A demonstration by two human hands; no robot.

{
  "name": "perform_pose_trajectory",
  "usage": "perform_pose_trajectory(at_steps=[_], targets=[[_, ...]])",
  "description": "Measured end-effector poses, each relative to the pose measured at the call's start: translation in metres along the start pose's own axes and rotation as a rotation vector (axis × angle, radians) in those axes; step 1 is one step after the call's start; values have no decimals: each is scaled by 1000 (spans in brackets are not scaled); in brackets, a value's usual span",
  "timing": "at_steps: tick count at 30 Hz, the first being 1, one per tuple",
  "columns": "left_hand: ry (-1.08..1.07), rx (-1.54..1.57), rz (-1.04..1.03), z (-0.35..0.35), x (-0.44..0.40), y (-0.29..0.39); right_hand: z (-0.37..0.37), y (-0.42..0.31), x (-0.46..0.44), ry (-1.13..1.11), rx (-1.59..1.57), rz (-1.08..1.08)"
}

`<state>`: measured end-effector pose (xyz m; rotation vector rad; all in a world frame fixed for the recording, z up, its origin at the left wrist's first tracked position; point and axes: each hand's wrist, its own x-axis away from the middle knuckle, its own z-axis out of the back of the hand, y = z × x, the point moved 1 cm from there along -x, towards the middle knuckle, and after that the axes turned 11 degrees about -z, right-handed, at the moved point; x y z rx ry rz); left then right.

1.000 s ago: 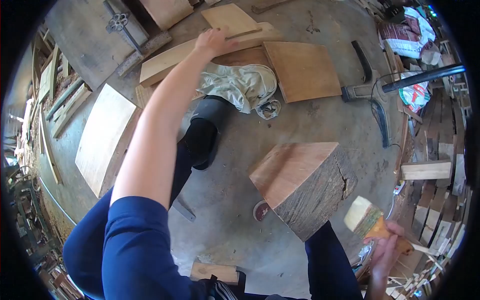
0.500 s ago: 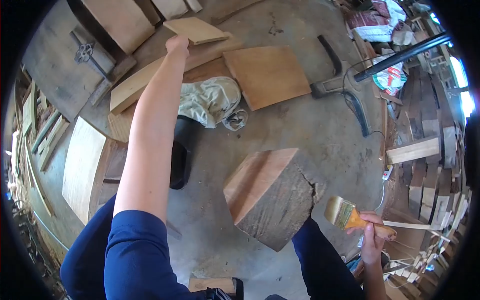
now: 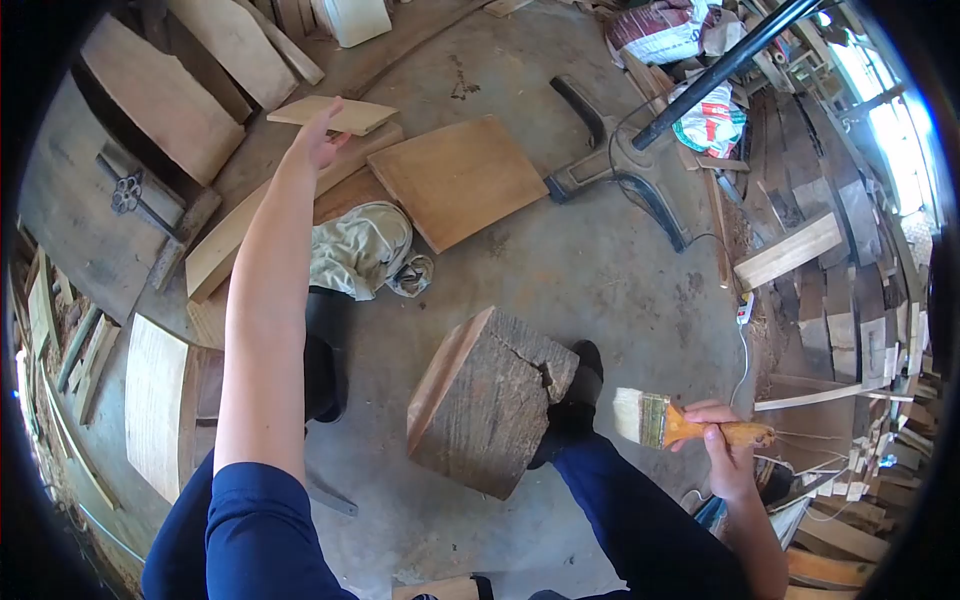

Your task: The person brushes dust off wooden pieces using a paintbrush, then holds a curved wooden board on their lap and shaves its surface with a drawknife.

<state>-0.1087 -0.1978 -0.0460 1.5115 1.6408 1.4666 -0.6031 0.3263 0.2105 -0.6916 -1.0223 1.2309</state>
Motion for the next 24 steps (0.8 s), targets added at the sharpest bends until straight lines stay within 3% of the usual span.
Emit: perform_pose_trajectory(at_steps=[3,6,9,11,13,16,20,23,24], targets=[[-142,9,18,-2,-7,-18,3,7,1,-8,-34,-32],[-137,-381,-16,3,-24,-33,4,15,-2,-16,-22,-55],[-80,-1556,-480,7,25,-24,5,19,-1,-19,-64,-59],[-99,-1530,-396,37,33,-29,3,15,0,-7,-70,-80],[-312,-1617,-280,82,45,-25,6,11,3,-2,-54,-86],[-230,-1753,-220,142,40,-19,8,9,3,-24,34,-50],[-437,-1720,-214,178,46,1,21,20,6,-37,203,12],[-458,-1880,-221,173,50,6,14,27,14,64,-60,-131],[-485,-1900,-258,170,49,11,14,24,14,6,-113,-163]])
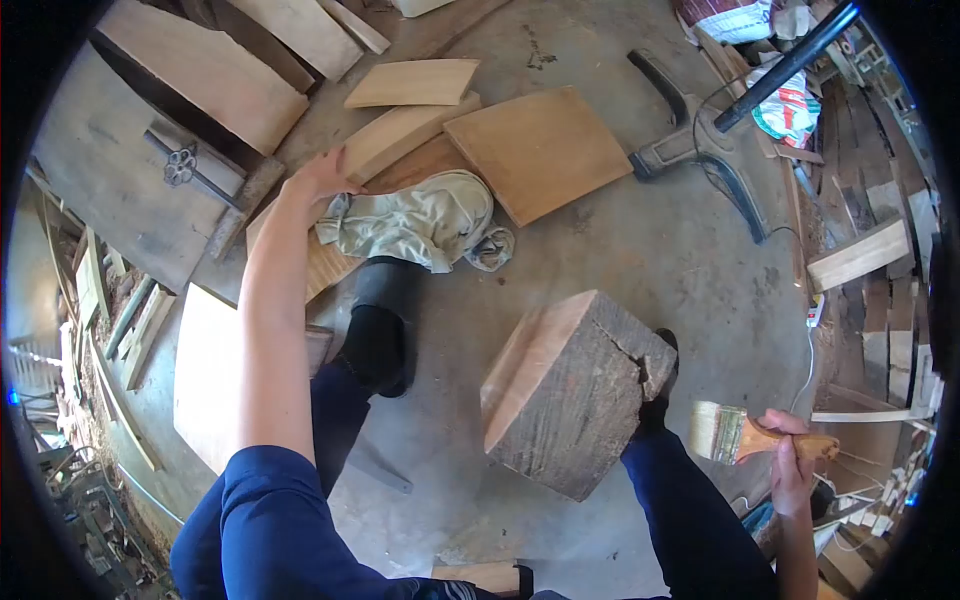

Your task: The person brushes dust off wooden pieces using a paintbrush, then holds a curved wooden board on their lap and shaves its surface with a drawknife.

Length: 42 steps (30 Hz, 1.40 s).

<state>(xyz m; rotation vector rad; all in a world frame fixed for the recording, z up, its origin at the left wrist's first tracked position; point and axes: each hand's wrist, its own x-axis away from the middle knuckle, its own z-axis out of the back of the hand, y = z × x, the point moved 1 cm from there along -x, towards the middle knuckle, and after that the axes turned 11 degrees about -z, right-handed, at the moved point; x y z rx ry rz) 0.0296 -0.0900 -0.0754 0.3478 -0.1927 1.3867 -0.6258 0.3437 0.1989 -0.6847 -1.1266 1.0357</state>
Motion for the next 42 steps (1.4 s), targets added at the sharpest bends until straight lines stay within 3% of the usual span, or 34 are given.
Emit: perform_pose_trajectory(at_steps=[4,10,14,17,20,24,26,35,42], targets=[[-111,-238,-141,37,2,31,-2,0,-1,49,127,68],[-35,-310,-245,51,7,39,4,4,0,15,79,59],[142,-223,-230,66,25,28,9,20,-1,12,-11,58],[486,-62,-251,39,16,-2,14,23,0,16,1,50],[394,-151,26,32,23,3,10,13,-1,21,24,69],[243,-235,-5,42,41,16,2,11,0,73,-88,42],[229,-260,-66,60,47,25,-3,3,-5,44,-128,21],[227,-523,-383,244,159,78,-27,-86,-8,50,-58,326],[502,-389,-519,348,318,187,-50,-161,35,172,-90,654]])
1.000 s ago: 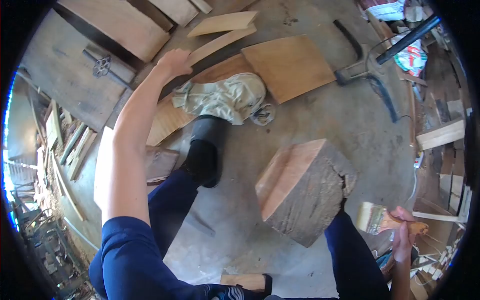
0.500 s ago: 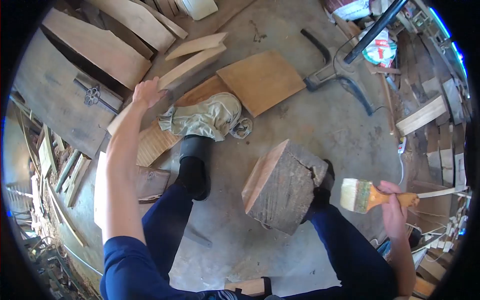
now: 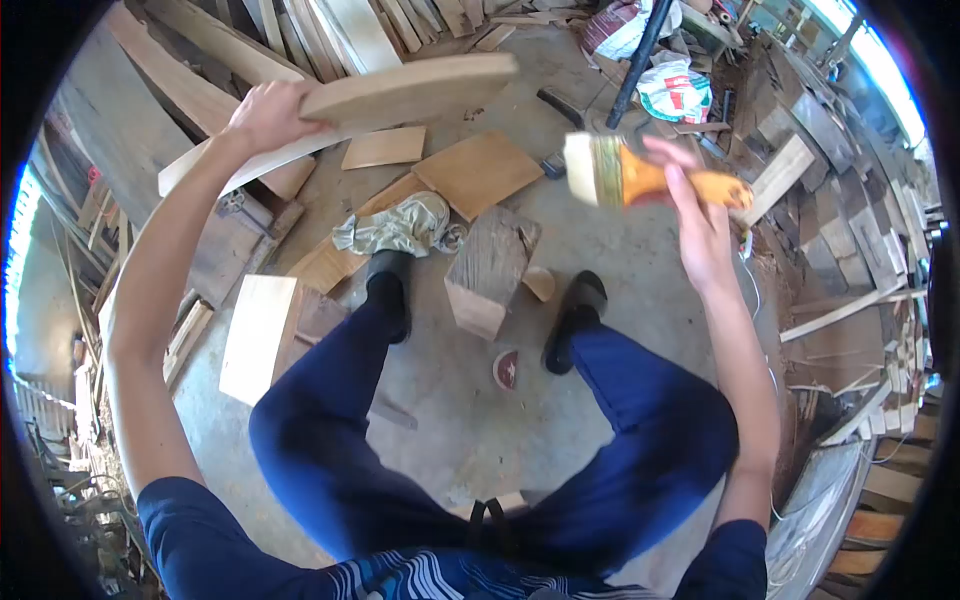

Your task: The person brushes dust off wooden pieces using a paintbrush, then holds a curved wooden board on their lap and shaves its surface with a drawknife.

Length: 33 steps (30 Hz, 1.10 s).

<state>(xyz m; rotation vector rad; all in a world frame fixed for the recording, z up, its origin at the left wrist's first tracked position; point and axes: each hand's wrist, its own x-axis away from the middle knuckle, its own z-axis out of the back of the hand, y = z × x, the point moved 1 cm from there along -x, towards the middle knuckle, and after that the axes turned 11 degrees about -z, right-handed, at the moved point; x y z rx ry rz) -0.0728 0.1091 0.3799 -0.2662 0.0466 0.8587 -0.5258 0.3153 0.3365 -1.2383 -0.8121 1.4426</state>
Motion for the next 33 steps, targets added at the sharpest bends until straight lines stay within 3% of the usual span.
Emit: perform_pose_trajectory(at_steps=[4,7,10,13,17,23,26,33], targets=[[80,225,31,50,9,70,-10,-45,10,75,84,161],[5,481,-64,50,0,121,-23,-71,25,121,152,369],[-115,695,-180,37,-17,163,-28,-67,27,113,107,393],[-269,695,-229,21,-33,185,-31,-52,22,100,61,320],[-322,735,-276,-13,-38,186,-25,-27,20,86,217,314],[-551,639,-179,-58,-43,171,-22,-18,18,94,218,273],[-511,772,-158,-90,-45,162,-25,-16,16,159,279,235],[-620,562,-99,-114,-51,162,-34,-2,8,138,293,220]])
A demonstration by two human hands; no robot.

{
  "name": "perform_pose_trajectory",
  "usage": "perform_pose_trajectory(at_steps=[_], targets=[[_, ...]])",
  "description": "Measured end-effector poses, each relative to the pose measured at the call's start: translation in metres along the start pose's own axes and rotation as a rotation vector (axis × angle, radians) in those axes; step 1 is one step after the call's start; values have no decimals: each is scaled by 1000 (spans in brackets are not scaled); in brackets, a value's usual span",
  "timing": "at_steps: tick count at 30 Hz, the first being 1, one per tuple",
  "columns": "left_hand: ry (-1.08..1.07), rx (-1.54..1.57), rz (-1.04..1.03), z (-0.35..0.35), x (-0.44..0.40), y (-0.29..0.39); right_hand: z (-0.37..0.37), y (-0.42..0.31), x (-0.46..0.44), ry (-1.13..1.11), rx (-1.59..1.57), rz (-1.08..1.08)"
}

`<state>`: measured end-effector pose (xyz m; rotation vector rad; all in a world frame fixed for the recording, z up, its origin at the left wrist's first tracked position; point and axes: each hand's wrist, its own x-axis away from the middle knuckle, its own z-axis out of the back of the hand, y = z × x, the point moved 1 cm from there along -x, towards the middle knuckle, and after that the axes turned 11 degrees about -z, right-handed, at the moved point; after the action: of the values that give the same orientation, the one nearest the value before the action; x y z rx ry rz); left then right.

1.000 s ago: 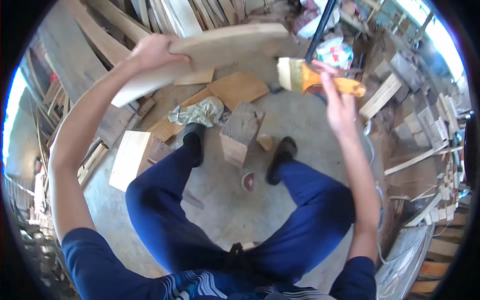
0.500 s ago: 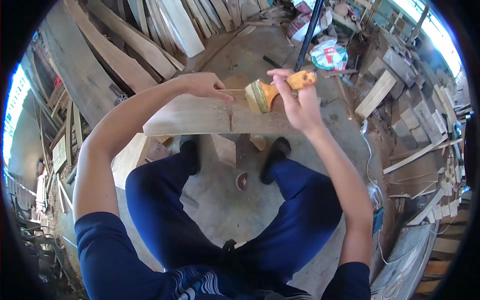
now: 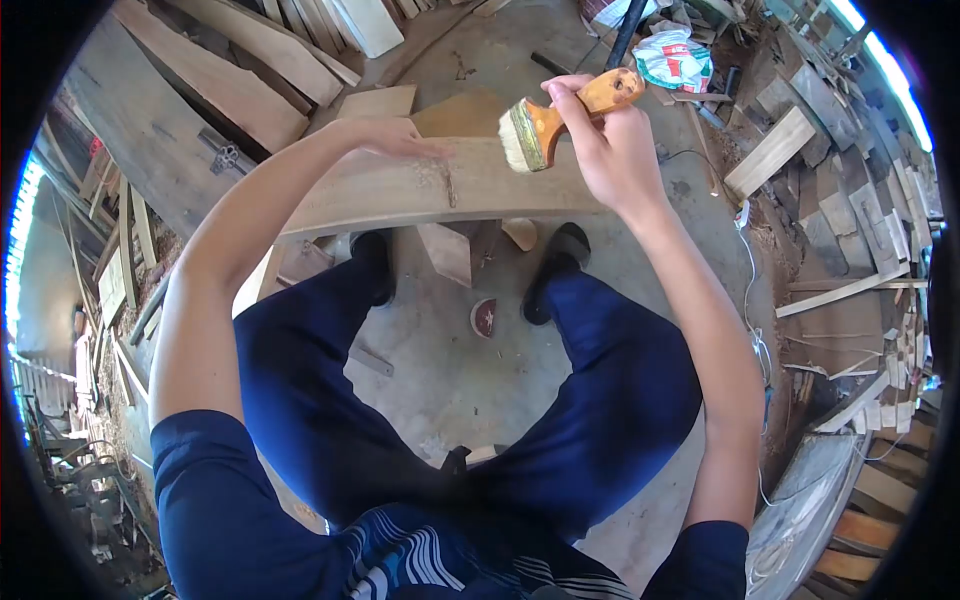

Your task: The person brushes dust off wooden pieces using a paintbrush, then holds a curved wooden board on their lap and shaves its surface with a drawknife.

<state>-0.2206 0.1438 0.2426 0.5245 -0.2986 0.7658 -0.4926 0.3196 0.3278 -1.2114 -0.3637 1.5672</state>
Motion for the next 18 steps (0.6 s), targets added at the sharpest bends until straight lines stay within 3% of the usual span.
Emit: perform_pose_trajectory(at_steps=[2,8,11,14,18], targets=[[-55,62,92,2,9,15,-2,2,1,-36,51,-28],[105,122,1,-37,-4,-14,-14,16,1,-111,80,-52],[232,222,-21,-40,-4,-20,-13,18,2,-181,247,-99],[178,323,-46,-29,8,-11,-16,21,2,-276,281,-198],[103,108,-24,-22,29,19,-22,27,4,-251,261,-119]])
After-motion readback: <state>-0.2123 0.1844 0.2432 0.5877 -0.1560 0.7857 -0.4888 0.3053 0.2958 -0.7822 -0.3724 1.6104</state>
